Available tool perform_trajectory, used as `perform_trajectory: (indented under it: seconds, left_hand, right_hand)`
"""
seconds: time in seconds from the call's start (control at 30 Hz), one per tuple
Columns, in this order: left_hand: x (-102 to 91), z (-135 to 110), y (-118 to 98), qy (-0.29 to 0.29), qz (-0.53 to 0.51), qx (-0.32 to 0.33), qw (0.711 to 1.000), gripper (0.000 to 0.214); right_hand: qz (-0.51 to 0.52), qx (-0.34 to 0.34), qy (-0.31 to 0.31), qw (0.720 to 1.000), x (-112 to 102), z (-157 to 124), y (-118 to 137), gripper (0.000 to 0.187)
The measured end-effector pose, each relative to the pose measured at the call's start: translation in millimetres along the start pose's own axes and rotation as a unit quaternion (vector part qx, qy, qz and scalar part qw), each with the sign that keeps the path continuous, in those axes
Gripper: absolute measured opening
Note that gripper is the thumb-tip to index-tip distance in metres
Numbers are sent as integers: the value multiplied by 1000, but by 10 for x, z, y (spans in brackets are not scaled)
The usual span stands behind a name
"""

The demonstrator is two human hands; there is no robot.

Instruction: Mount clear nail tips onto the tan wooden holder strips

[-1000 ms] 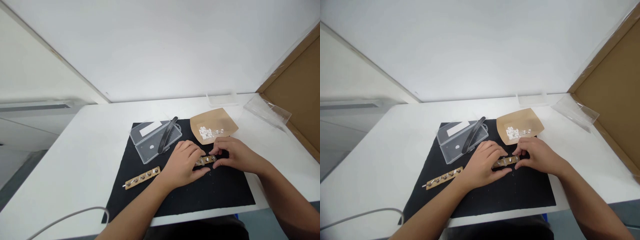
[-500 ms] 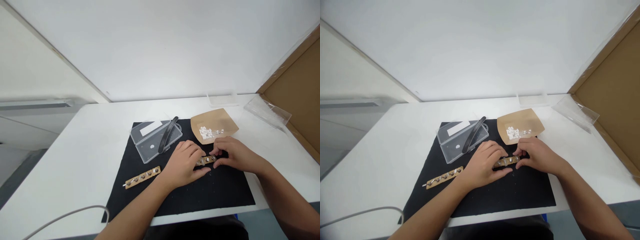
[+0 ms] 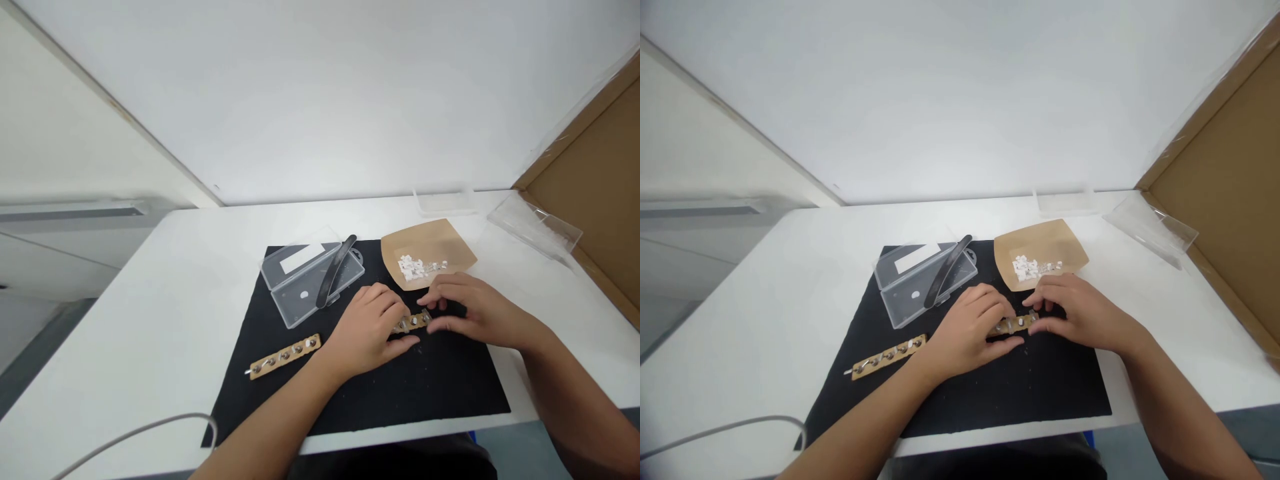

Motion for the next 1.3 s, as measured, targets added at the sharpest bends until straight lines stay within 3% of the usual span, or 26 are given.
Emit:
perform_trajectory:
  seconds: [0.07,0.4,0.8,1.03,1.3]
  left_hand:
    - [5,-1,3,3,-3,-1,1000,28]
    - [21,-9,2,8,3,-5,1000,27]
    - [99,27,-22,2,-29,-1,1000,21]
    - [120,47,-51,-2,-33,-5,999,12]
    - [178,55,-19,-2,-45,-15,999,10]
  right_hand:
    - [3,-6,-5,1000,-23,-1,9,11]
    - [41,9,44,998,106,22,-44,22]
    - [56,57,50,996,162,27,-147,27]
    - [104,133,76,983,265,-16,-326,26]
    - [153,162,82,971,285,-23,-335,27]
Point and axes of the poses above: each hand's wrist, its own z-axis towards the middle knuckle, its own x-axis out of the palm, y = z × x, the point moved 6 cm from there along z, towards the middle knuckle, and after that the axes turned 5 degrees about -z, right-handed, at the moved point
